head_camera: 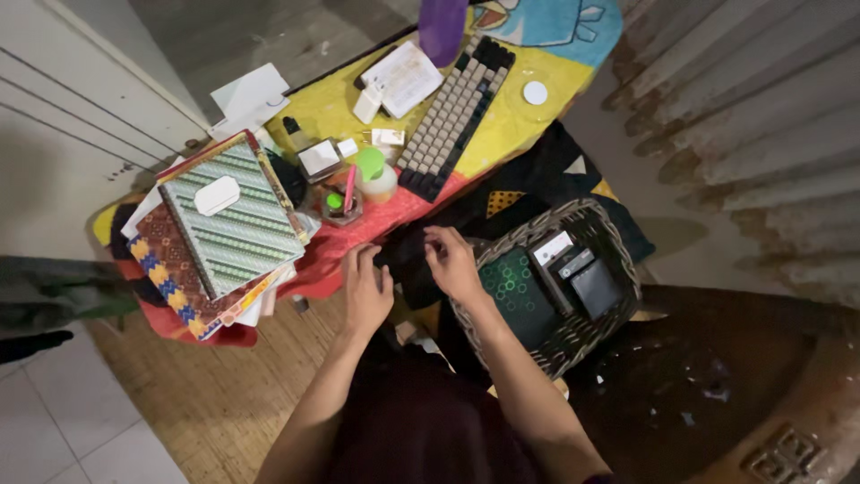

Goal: The person sorts various household and personal items, placing electronic accessories and a controller into a basket before arranging notebooks and papers on a shelf.

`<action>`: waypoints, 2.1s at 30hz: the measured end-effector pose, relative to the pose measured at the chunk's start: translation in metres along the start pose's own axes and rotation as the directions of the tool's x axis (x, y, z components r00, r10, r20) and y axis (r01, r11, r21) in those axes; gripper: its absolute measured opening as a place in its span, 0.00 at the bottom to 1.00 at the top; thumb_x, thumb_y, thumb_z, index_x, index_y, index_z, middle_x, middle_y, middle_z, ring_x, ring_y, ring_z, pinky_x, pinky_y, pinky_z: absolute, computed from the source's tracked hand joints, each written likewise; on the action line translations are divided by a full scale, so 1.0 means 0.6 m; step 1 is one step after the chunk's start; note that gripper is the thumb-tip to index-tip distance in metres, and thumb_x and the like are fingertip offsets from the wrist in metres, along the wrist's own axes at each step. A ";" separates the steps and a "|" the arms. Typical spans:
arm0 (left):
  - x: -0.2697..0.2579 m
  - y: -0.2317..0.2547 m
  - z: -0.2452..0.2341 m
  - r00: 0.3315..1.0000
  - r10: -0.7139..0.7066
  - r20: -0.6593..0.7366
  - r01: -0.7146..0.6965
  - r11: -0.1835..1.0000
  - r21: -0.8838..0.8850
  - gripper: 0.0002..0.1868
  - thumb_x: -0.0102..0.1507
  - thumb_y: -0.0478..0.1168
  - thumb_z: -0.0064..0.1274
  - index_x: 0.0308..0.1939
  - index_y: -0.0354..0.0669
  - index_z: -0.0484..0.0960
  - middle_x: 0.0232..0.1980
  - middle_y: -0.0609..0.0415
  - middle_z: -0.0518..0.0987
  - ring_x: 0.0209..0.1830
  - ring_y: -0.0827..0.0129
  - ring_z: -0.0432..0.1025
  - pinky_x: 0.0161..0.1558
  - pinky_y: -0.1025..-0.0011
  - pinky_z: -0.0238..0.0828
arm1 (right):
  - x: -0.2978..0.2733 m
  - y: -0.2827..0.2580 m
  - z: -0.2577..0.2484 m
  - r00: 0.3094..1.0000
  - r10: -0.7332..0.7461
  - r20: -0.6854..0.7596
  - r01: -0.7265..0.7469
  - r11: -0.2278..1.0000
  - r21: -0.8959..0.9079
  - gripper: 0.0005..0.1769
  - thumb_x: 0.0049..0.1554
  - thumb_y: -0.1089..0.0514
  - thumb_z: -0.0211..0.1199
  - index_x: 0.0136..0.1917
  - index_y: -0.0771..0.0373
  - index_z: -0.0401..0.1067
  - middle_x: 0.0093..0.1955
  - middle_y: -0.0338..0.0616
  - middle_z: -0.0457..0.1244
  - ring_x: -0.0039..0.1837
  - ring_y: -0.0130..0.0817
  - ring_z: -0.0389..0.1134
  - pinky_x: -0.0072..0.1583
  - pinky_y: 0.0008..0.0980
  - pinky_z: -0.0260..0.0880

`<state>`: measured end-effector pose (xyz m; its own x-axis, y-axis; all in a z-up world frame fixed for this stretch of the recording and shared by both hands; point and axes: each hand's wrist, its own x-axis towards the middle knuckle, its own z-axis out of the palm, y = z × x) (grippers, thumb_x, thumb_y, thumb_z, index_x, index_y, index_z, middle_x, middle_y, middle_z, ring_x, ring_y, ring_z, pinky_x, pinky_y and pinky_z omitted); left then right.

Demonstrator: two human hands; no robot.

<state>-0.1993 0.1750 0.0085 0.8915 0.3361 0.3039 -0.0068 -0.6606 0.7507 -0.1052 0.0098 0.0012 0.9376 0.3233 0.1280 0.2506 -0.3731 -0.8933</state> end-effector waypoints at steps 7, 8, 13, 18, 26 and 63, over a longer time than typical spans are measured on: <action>-0.002 -0.006 -0.020 0.999 -0.030 -0.023 0.031 0.999 0.017 0.21 0.59 0.28 0.55 0.57 0.33 0.73 0.59 0.37 0.70 0.62 0.41 0.65 0.64 0.52 0.63 | 0.017 0.000 0.021 0.999 -0.047 0.026 0.047 0.999 0.005 0.18 0.56 0.68 0.64 0.60 0.64 0.72 0.51 0.49 0.68 0.52 0.40 0.74 0.51 0.33 0.74; 0.000 -0.007 -0.020 0.999 -0.035 -0.024 0.035 0.999 0.014 0.21 0.59 0.28 0.54 0.57 0.32 0.73 0.59 0.37 0.70 0.62 0.41 0.65 0.63 0.52 0.63 | 0.021 0.001 0.023 0.996 -0.088 0.016 0.088 0.996 -0.023 0.18 0.56 0.68 0.64 0.60 0.64 0.72 0.51 0.49 0.68 0.53 0.42 0.74 0.52 0.35 0.74; 0.017 -0.008 -0.026 0.999 -0.020 -0.029 0.020 1.000 -0.002 0.21 0.59 0.28 0.54 0.57 0.33 0.72 0.59 0.37 0.70 0.62 0.41 0.66 0.64 0.52 0.63 | 0.050 -0.018 0.031 0.998 -0.066 0.002 0.066 0.998 -0.026 0.22 0.56 0.65 0.66 0.64 0.64 0.69 0.55 0.50 0.67 0.53 0.44 0.73 0.53 0.36 0.75; 0.033 -0.017 -0.035 0.999 -0.028 -0.016 0.028 1.000 0.014 0.21 0.60 0.29 0.55 0.57 0.33 0.72 0.59 0.37 0.70 0.63 0.40 0.65 0.63 0.52 0.64 | 0.106 -0.050 0.036 0.994 -0.106 0.004 0.106 0.993 -0.043 0.31 0.55 0.63 0.69 0.70 0.65 0.64 0.65 0.54 0.62 0.59 0.46 0.70 0.54 0.35 0.76; 0.036 -0.037 -0.037 0.997 -0.079 0.007 0.079 0.997 -0.001 0.22 0.59 0.29 0.55 0.57 0.34 0.72 0.59 0.37 0.70 0.63 0.40 0.66 0.63 0.52 0.64 | 0.154 -0.060 0.057 0.996 -0.061 0.064 0.062 0.998 -0.004 0.36 0.53 0.64 0.70 0.72 0.63 0.61 0.68 0.53 0.60 0.64 0.44 0.69 0.54 0.34 0.77; 0.086 0.044 0.015 0.986 0.116 0.119 -0.102 0.988 -0.114 0.21 0.62 0.32 0.55 0.59 0.36 0.72 0.60 0.40 0.72 0.62 0.43 0.69 0.62 0.54 0.67 | 0.072 0.006 -0.056 1.000 -0.019 -0.017 0.023 0.974 0.225 0.33 0.60 0.67 0.61 0.76 0.64 0.56 0.69 0.53 0.62 0.73 0.42 0.63 0.73 0.43 0.63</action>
<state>-0.1494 0.1690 0.0389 0.9323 0.1750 0.3166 -0.1495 -0.6105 0.7778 -0.0558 -0.0071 0.0178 0.9366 0.3153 0.1529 0.2113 -0.1603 -0.9642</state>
